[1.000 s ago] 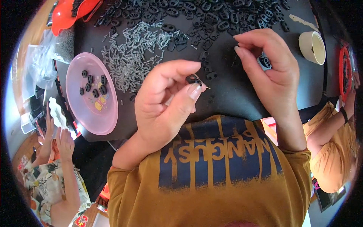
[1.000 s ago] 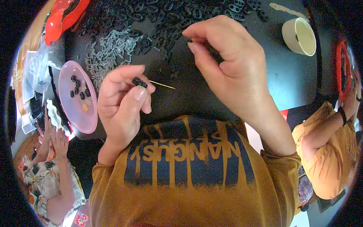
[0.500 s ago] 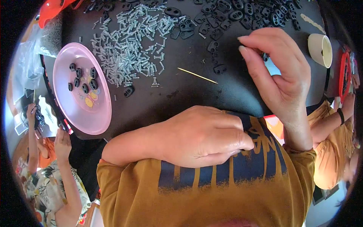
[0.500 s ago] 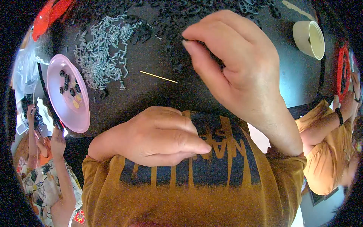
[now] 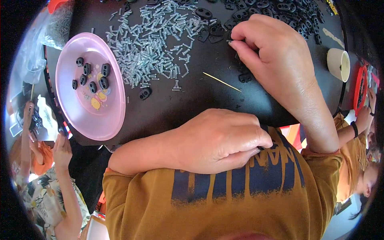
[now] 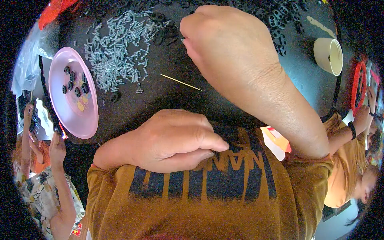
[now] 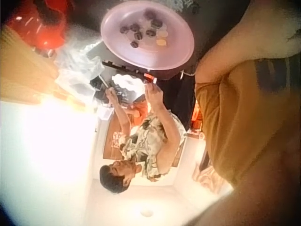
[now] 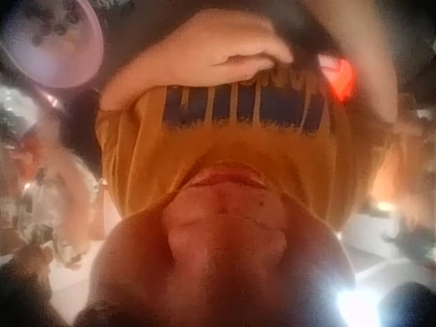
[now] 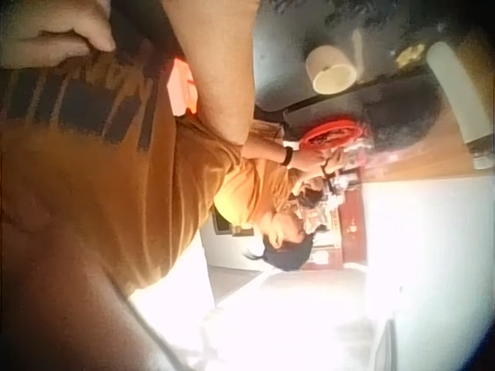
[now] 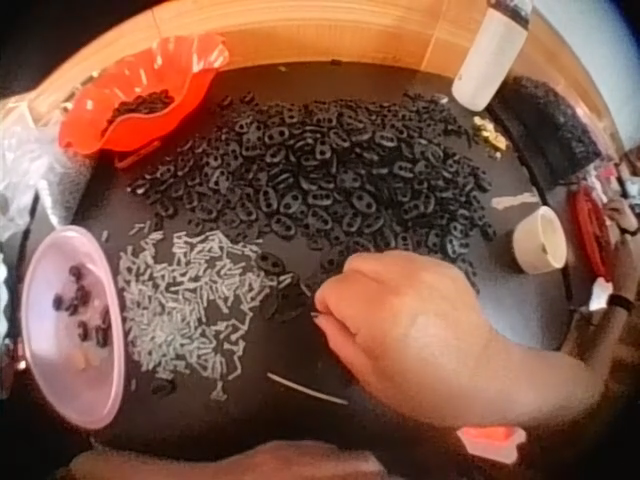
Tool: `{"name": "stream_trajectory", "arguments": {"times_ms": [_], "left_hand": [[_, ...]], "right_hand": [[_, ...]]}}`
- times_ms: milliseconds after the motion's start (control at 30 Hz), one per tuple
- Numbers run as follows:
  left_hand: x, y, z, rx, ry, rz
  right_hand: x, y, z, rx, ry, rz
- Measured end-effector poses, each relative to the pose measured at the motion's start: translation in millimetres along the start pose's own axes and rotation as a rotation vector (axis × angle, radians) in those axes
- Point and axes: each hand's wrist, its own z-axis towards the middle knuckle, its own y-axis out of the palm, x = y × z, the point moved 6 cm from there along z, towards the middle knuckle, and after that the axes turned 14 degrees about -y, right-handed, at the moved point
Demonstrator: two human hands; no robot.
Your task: The person assembles plastic cord locks by fitting springs into plastic components and connecting the parts together by hand, then sorts components and finished pieces across the table, plates, and containers.
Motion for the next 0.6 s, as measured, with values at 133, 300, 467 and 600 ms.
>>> {"name": "stream_trajectory", "arguments": {"times_ms": [133, 300, 467, 600], "left_hand": [[-0.7, -2.3, -2.0, 0.008, -0.006, 0.004], [0.2, -3.2, -2.2, 0.024, -0.007, 0.012], [-0.9, -3.5, -1.0, 0.027, -0.012, -0.008], [-2.5, -1.8, -1.1, 0.042, -0.032, -0.03]], "right_hand": [[-13.4, -4.7, 9.4, 0.014, -0.071, -0.021], [-6.5, -0.4, -2.6, 0.004, -0.057, -0.047], [-2.8, 1.5, 1.2, -0.034, -0.05, -0.033], [-0.7, 3.9, 4.8, -0.068, -0.042, -0.043]]}}
